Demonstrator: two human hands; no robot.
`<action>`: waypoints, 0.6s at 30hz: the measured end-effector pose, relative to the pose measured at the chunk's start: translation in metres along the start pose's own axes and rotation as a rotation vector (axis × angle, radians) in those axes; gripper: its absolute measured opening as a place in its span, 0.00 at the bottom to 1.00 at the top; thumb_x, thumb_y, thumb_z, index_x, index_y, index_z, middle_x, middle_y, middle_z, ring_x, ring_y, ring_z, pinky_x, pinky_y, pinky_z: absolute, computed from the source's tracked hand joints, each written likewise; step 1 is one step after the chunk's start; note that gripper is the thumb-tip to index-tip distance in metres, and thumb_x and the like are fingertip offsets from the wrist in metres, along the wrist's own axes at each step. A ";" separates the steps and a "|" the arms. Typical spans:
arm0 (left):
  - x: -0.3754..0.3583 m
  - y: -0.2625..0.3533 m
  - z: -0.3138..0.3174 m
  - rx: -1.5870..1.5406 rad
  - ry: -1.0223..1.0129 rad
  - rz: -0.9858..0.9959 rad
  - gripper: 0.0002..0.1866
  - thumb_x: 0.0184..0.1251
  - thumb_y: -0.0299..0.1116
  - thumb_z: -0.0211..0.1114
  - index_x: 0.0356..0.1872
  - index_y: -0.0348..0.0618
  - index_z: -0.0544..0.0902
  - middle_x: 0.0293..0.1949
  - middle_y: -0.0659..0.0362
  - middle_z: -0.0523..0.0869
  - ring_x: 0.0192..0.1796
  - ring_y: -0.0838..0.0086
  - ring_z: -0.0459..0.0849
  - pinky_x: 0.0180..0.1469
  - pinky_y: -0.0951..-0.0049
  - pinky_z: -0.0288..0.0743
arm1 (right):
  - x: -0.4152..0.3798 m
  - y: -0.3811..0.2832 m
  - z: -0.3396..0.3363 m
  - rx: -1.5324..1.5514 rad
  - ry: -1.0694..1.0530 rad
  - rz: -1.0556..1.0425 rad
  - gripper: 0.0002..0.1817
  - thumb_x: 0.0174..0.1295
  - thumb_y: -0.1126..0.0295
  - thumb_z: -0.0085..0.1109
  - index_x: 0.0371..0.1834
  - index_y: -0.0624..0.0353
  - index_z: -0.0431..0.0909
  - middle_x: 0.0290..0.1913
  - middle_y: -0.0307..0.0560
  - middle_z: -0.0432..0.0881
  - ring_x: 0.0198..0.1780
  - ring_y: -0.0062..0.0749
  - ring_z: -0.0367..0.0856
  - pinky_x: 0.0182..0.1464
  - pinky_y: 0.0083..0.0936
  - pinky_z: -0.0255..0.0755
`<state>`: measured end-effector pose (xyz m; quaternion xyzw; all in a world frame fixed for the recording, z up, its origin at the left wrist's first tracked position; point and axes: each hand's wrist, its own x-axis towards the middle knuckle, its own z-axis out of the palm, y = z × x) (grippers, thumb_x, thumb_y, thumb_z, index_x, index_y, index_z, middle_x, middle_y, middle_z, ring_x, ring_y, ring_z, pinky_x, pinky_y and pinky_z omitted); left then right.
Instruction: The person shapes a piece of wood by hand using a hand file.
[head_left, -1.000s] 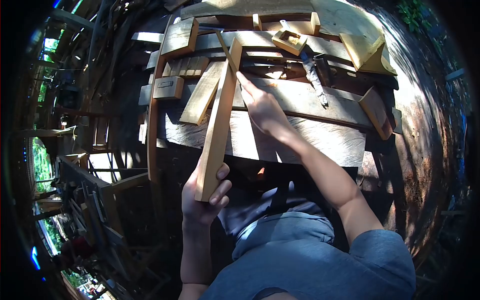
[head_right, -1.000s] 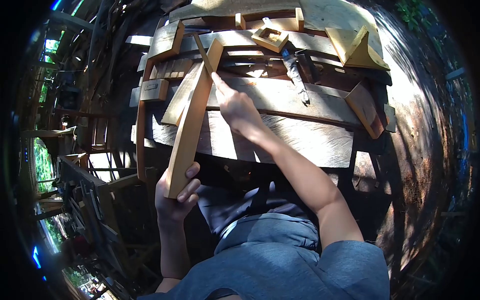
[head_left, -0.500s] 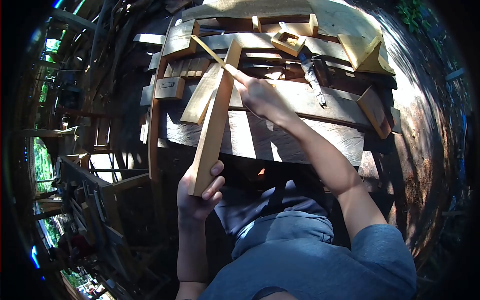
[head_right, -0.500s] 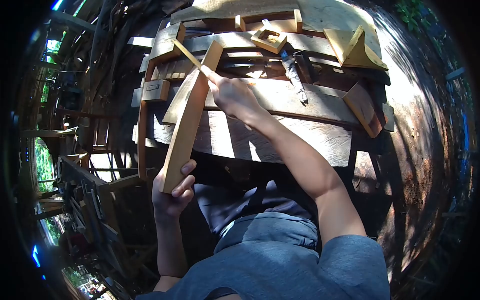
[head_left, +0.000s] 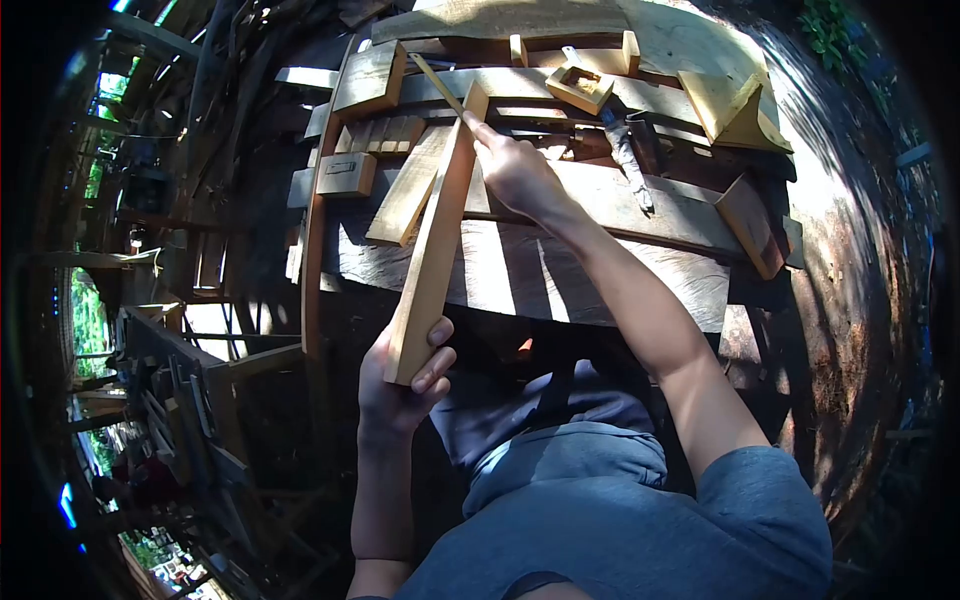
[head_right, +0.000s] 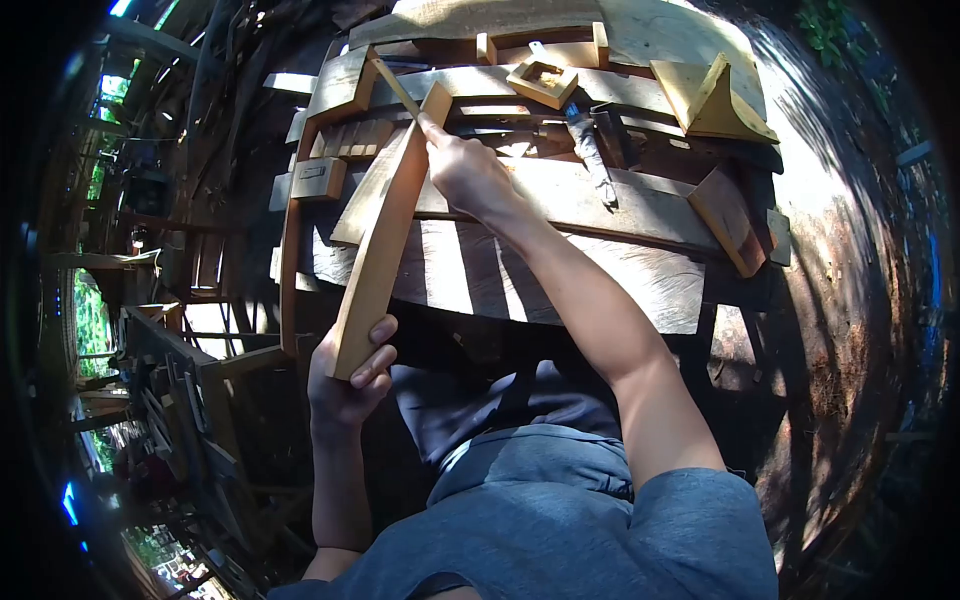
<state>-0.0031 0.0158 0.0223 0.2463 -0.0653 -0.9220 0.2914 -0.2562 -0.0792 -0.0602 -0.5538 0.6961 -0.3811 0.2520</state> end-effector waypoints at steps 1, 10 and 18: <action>0.000 0.000 0.000 0.008 0.009 0.008 0.17 0.77 0.29 0.39 0.61 0.32 0.63 0.41 0.52 0.65 0.22 0.76 0.68 0.18 0.79 0.64 | 0.012 0.005 0.004 -0.066 0.024 0.019 0.28 0.71 0.64 0.45 0.75 0.47 0.61 0.25 0.65 0.81 0.30 0.58 0.84 0.39 0.48 0.76; 0.003 -0.008 0.004 0.031 0.048 0.017 0.18 0.77 0.31 0.35 0.59 0.32 0.65 0.40 0.52 0.67 0.21 0.77 0.68 0.15 0.80 0.64 | -0.095 -0.027 -0.009 0.037 -0.068 -0.123 0.27 0.73 0.66 0.42 0.75 0.49 0.59 0.25 0.67 0.80 0.29 0.60 0.83 0.34 0.50 0.76; 0.004 -0.012 0.006 0.102 0.090 0.038 0.18 0.78 0.32 0.34 0.61 0.35 0.64 0.39 0.53 0.67 0.20 0.77 0.67 0.14 0.81 0.62 | 0.036 0.006 -0.005 -0.261 -0.021 0.160 0.26 0.73 0.61 0.42 0.75 0.32 0.58 0.39 0.65 0.84 0.39 0.58 0.85 0.42 0.50 0.78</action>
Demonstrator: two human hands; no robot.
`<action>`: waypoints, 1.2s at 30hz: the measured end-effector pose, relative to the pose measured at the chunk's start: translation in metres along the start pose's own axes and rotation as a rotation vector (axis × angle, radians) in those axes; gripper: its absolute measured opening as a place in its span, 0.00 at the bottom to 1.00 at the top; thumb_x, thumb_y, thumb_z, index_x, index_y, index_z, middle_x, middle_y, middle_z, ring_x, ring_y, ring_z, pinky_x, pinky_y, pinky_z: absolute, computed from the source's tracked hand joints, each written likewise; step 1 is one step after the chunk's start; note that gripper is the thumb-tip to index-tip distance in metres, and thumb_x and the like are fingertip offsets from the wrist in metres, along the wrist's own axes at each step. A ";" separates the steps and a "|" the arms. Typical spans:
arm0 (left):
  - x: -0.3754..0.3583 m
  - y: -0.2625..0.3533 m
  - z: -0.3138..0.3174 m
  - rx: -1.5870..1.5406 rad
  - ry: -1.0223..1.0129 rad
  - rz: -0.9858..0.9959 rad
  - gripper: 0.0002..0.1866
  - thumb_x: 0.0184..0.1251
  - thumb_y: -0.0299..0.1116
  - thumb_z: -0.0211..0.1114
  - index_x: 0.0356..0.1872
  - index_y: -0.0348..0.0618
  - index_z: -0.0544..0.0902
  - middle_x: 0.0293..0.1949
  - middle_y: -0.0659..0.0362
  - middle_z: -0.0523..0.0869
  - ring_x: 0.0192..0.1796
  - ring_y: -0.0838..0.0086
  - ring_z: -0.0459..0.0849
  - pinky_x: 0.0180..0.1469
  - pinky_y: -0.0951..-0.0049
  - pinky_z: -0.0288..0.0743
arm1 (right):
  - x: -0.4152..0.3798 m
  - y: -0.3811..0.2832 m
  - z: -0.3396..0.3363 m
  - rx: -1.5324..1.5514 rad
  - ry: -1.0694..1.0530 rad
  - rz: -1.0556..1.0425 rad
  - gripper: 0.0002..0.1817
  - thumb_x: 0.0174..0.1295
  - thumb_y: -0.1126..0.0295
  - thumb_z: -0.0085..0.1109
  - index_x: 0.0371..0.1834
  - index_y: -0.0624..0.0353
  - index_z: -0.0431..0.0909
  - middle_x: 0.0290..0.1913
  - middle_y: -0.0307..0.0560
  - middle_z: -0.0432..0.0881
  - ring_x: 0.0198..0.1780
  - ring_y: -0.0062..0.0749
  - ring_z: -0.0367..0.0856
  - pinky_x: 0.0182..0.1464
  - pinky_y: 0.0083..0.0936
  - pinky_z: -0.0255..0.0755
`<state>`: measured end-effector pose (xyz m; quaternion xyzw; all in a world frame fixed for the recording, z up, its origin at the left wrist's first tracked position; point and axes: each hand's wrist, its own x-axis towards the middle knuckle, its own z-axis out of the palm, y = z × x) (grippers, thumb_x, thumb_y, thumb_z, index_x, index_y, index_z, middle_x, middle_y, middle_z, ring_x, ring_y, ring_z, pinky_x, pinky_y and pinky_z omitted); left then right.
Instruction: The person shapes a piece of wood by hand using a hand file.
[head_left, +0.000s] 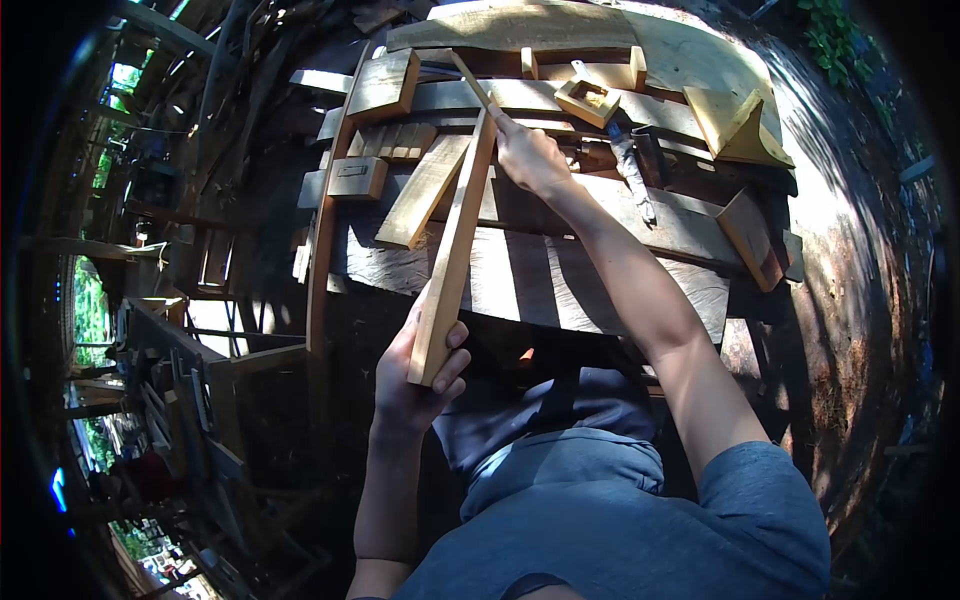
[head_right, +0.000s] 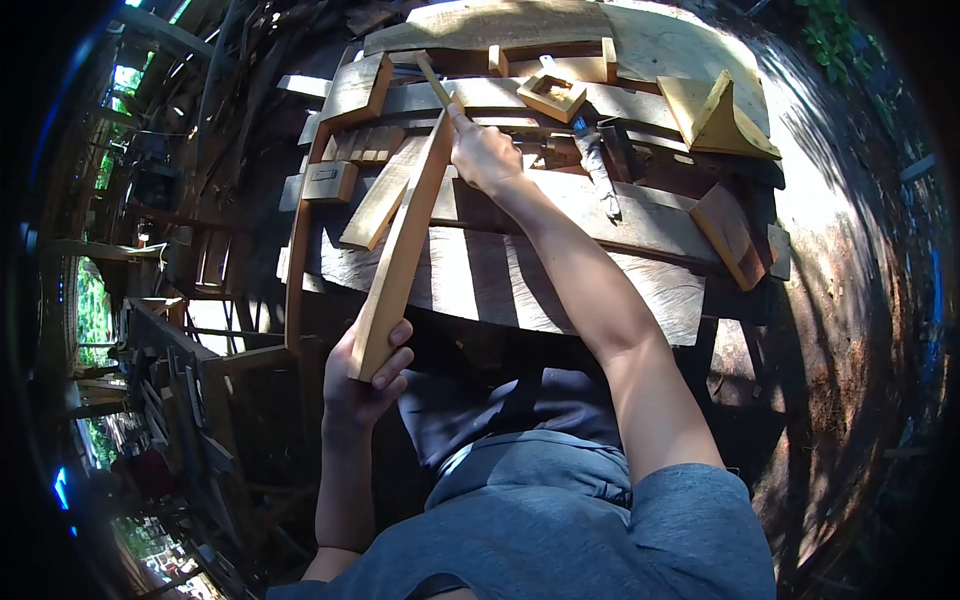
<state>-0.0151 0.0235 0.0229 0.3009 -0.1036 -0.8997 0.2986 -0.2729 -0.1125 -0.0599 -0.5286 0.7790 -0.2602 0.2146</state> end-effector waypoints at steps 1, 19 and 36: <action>0.000 -0.001 0.001 0.020 0.004 0.002 0.18 0.79 0.33 0.34 0.62 0.37 0.64 0.39 0.53 0.67 0.20 0.77 0.67 0.14 0.81 0.62 | -0.004 0.007 0.002 0.022 -0.005 -0.039 0.25 0.73 0.62 0.43 0.74 0.36 0.61 0.37 0.67 0.84 0.37 0.57 0.85 0.40 0.50 0.78; -0.007 0.001 0.010 0.676 0.159 0.109 0.38 0.68 0.36 0.58 0.77 0.52 0.54 0.45 0.54 0.75 0.21 0.83 0.72 0.16 0.85 0.64 | 0.025 0.010 -0.006 -0.266 -0.053 -0.104 0.27 0.73 0.59 0.38 0.75 0.30 0.58 0.42 0.62 0.84 0.42 0.55 0.85 0.45 0.48 0.78; -0.005 0.004 0.015 0.940 0.281 0.131 0.50 0.43 0.20 0.56 0.78 0.47 0.55 0.49 0.50 0.77 0.19 0.84 0.72 0.16 0.85 0.63 | -0.002 0.014 -0.020 -0.132 -0.033 -0.216 0.24 0.71 0.61 0.43 0.71 0.36 0.67 0.39 0.56 0.86 0.38 0.51 0.86 0.39 0.45 0.80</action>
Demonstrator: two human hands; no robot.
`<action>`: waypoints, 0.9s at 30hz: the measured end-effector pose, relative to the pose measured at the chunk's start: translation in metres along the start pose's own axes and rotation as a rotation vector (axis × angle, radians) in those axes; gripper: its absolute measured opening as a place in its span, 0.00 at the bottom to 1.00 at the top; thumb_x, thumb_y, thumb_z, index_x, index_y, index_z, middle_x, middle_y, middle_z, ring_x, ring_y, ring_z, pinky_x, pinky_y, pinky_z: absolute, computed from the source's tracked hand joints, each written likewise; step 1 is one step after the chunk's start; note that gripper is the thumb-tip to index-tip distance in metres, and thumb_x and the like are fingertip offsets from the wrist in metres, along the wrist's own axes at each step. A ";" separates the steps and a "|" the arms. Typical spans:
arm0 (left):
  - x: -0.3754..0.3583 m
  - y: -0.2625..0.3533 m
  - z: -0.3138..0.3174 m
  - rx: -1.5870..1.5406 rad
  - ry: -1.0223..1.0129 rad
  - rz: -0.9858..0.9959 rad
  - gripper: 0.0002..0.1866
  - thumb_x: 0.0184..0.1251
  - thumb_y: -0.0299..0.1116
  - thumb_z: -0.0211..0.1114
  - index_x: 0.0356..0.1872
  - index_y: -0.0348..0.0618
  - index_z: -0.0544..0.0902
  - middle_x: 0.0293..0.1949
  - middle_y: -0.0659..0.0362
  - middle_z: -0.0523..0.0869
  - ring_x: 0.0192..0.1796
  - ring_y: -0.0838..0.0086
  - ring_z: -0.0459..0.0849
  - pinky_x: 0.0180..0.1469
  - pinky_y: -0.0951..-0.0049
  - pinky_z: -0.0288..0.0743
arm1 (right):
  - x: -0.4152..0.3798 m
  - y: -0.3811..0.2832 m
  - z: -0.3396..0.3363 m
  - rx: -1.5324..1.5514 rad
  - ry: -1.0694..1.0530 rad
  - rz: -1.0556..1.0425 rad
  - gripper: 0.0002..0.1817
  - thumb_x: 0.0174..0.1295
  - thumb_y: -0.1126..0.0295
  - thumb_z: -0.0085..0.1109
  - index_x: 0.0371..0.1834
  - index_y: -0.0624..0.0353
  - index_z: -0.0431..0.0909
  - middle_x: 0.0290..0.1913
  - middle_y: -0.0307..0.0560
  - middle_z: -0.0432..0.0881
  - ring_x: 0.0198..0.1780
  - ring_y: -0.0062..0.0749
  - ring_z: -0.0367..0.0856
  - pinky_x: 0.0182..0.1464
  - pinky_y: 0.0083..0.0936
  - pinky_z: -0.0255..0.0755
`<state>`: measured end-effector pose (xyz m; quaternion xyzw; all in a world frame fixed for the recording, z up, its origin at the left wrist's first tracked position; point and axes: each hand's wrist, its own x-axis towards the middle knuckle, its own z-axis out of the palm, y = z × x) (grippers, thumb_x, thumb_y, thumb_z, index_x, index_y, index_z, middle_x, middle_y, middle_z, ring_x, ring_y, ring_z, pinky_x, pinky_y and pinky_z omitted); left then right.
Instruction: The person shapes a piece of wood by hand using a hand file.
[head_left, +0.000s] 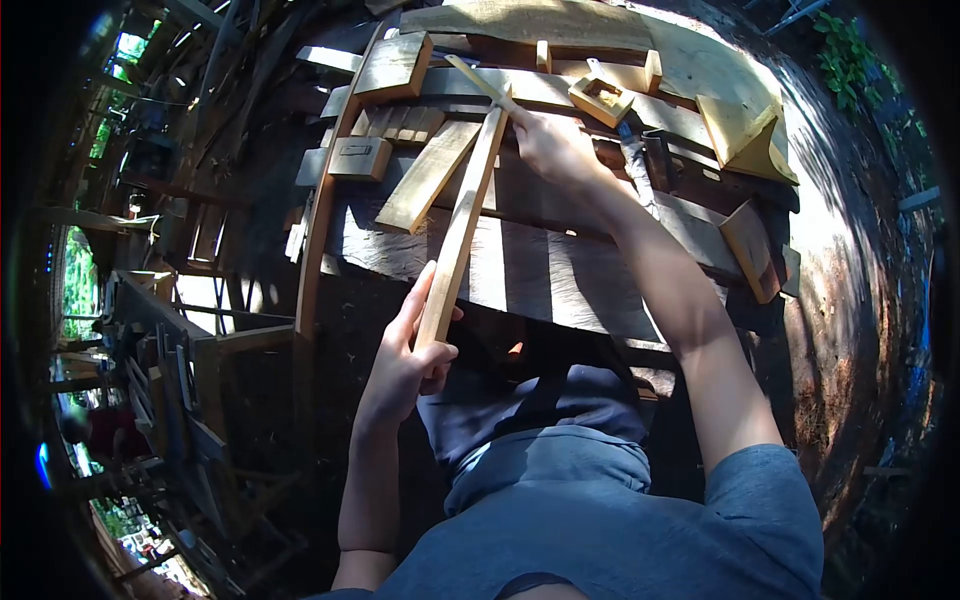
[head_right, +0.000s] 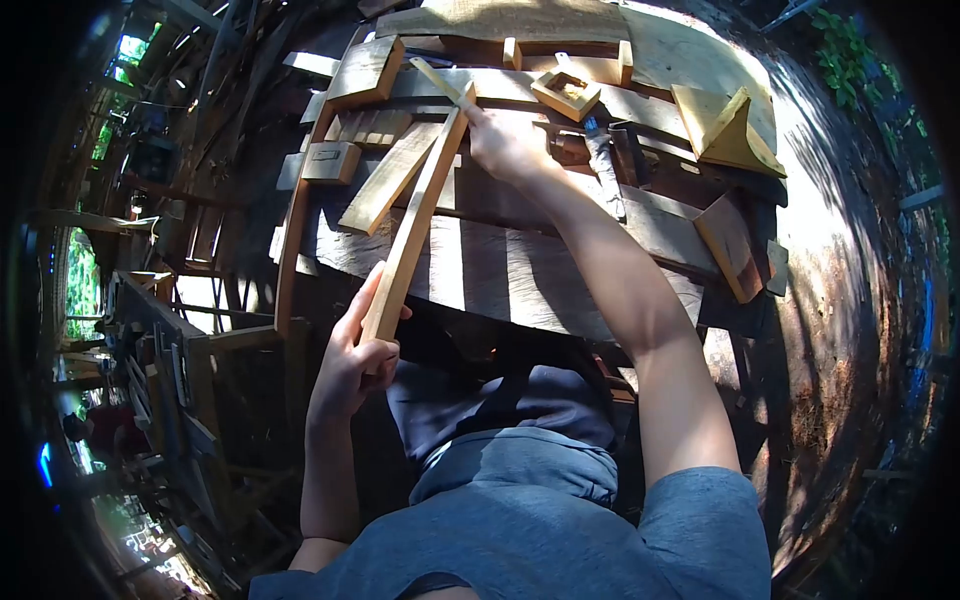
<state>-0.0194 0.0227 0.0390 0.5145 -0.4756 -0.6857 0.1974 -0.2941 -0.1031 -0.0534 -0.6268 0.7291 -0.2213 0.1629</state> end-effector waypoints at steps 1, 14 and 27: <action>-0.002 0.001 -0.002 -0.084 -0.007 -0.012 0.49 0.46 0.22 0.59 0.77 0.43 0.56 0.53 0.48 0.76 0.24 0.81 0.78 0.17 0.84 0.67 | 0.018 0.003 0.005 -0.080 0.015 0.029 0.24 0.72 0.58 0.42 0.70 0.36 0.68 0.44 0.55 0.85 0.44 0.53 0.85 0.47 0.48 0.79; -0.009 -0.014 0.001 -0.272 0.212 0.320 0.27 0.67 0.21 0.56 0.68 0.31 0.67 0.29 0.54 0.80 0.21 0.78 0.79 0.22 0.72 0.84 | -0.026 -0.031 0.005 0.427 -0.077 0.052 0.24 0.65 0.63 0.50 0.67 0.46 0.73 0.24 0.55 0.83 0.24 0.49 0.84 0.32 0.43 0.81; -0.012 -0.006 0.002 -0.348 0.310 0.197 0.18 0.61 0.30 0.62 0.51 0.31 0.76 0.21 0.61 0.73 0.11 0.85 0.62 0.10 0.80 0.65 | -0.033 -0.041 0.006 0.184 0.008 -0.105 0.15 0.62 0.69 0.47 0.48 0.56 0.81 0.28 0.60 0.84 0.29 0.54 0.85 0.36 0.42 0.81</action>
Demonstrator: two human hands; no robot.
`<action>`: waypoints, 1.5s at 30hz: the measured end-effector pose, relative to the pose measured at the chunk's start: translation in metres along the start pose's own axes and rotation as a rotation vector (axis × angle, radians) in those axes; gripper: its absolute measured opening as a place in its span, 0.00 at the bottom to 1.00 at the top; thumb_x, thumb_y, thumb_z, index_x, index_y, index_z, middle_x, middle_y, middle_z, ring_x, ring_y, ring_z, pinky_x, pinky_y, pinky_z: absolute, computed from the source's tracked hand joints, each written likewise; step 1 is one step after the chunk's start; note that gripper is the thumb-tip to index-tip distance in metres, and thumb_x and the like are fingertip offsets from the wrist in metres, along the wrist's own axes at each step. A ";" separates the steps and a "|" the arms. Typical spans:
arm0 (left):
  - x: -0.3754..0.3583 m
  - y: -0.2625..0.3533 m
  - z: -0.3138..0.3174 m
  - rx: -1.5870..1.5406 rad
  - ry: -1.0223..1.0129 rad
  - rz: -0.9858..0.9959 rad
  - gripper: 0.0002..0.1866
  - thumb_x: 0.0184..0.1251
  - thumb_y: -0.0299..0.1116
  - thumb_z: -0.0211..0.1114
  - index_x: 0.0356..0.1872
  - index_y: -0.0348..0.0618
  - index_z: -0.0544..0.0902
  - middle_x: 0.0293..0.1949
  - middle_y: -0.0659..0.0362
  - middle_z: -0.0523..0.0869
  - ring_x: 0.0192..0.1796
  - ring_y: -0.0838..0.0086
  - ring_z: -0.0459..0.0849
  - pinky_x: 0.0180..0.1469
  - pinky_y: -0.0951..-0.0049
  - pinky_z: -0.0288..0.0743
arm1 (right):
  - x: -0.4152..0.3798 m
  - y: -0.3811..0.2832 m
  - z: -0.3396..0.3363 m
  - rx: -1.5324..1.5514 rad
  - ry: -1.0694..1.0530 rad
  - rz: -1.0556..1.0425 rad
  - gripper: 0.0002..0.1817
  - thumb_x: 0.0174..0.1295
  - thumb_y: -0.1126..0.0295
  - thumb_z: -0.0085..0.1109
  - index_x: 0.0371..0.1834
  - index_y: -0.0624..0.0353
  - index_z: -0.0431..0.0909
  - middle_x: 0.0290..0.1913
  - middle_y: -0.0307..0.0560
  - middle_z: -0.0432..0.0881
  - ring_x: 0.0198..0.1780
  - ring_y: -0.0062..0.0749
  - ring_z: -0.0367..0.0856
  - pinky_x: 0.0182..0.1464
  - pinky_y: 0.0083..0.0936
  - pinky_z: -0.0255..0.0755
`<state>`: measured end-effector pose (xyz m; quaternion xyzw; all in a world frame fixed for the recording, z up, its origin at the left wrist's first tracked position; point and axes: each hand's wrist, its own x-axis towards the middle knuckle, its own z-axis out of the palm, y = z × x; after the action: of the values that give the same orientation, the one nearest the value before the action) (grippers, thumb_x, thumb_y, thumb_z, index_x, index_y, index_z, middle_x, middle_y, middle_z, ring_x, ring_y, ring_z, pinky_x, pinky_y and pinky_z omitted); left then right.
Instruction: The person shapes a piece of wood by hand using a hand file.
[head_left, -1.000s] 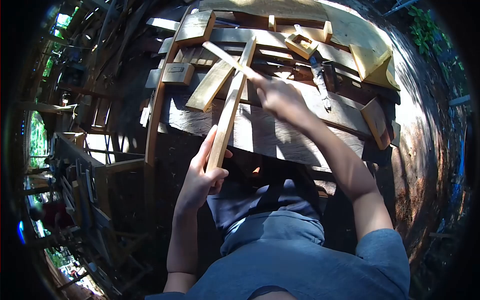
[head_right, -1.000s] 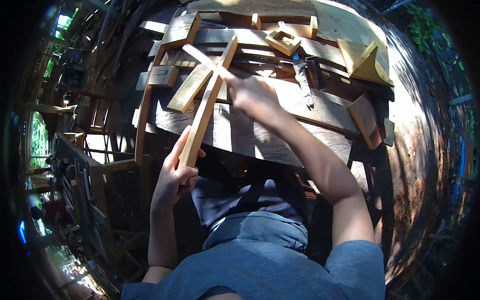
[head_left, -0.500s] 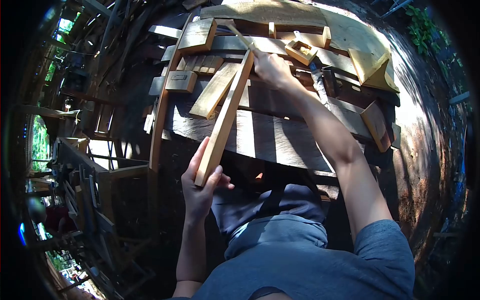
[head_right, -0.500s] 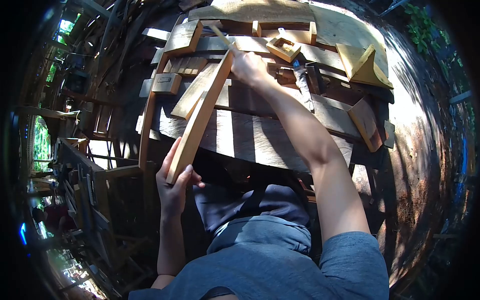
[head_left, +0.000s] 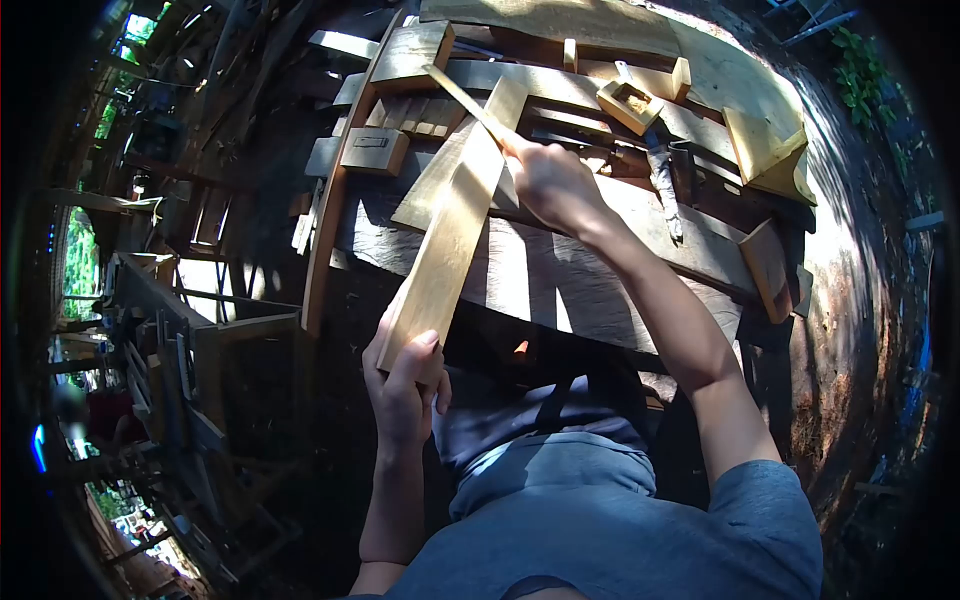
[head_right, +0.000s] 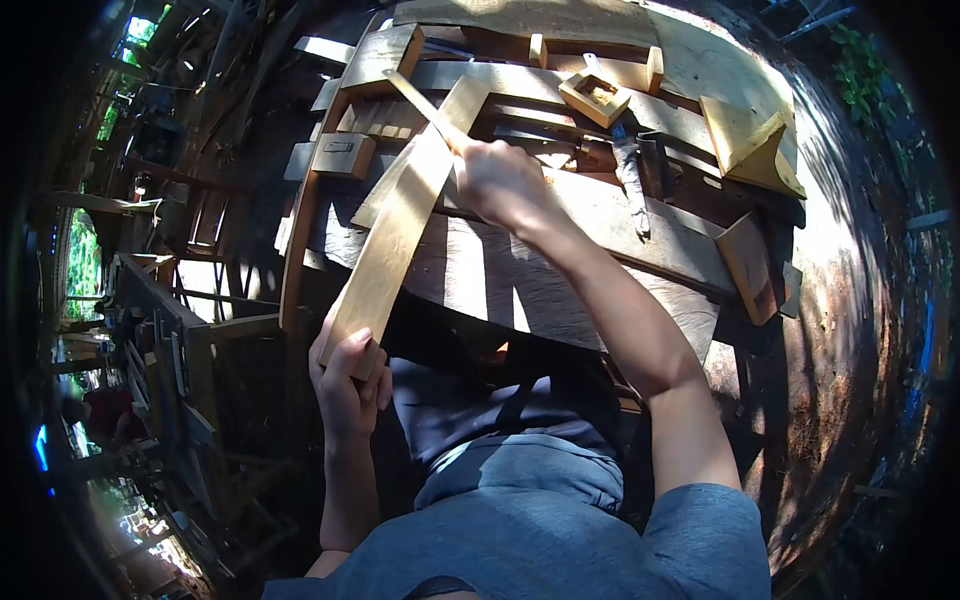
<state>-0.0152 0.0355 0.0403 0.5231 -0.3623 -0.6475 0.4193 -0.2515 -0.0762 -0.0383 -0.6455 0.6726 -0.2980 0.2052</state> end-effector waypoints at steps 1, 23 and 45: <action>0.001 0.003 0.001 0.007 0.014 0.006 0.18 0.61 0.30 0.62 0.50 0.30 0.76 0.20 0.61 0.73 0.11 0.85 0.62 0.11 0.80 0.62 | -0.016 -0.012 -0.004 0.110 -0.045 0.022 0.19 0.62 0.68 0.48 0.56 0.53 0.79 0.28 0.59 0.84 0.29 0.55 0.85 0.36 0.43 0.81; 0.001 0.022 0.008 0.345 0.003 0.123 0.23 0.56 0.28 0.60 0.55 0.29 0.78 0.20 0.64 0.71 0.11 0.87 0.59 0.10 0.83 0.54 | 0.008 0.017 0.005 0.161 0.040 0.035 0.25 0.69 0.66 0.42 0.71 0.46 0.68 0.28 0.63 0.83 0.29 0.56 0.84 0.34 0.45 0.77; 0.003 0.036 0.014 0.500 -0.129 0.220 0.25 0.62 0.23 0.59 0.61 0.28 0.75 0.30 0.60 0.82 0.24 0.87 0.74 0.25 0.85 0.68 | -0.058 -0.027 0.001 0.315 -0.038 0.105 0.24 0.73 0.67 0.43 0.72 0.51 0.65 0.49 0.70 0.81 0.52 0.63 0.80 0.55 0.41 0.74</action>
<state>-0.0228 0.0192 0.0747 0.5256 -0.5914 -0.5205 0.3210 -0.2263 -0.0182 -0.0274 -0.5748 0.6463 -0.3764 0.3319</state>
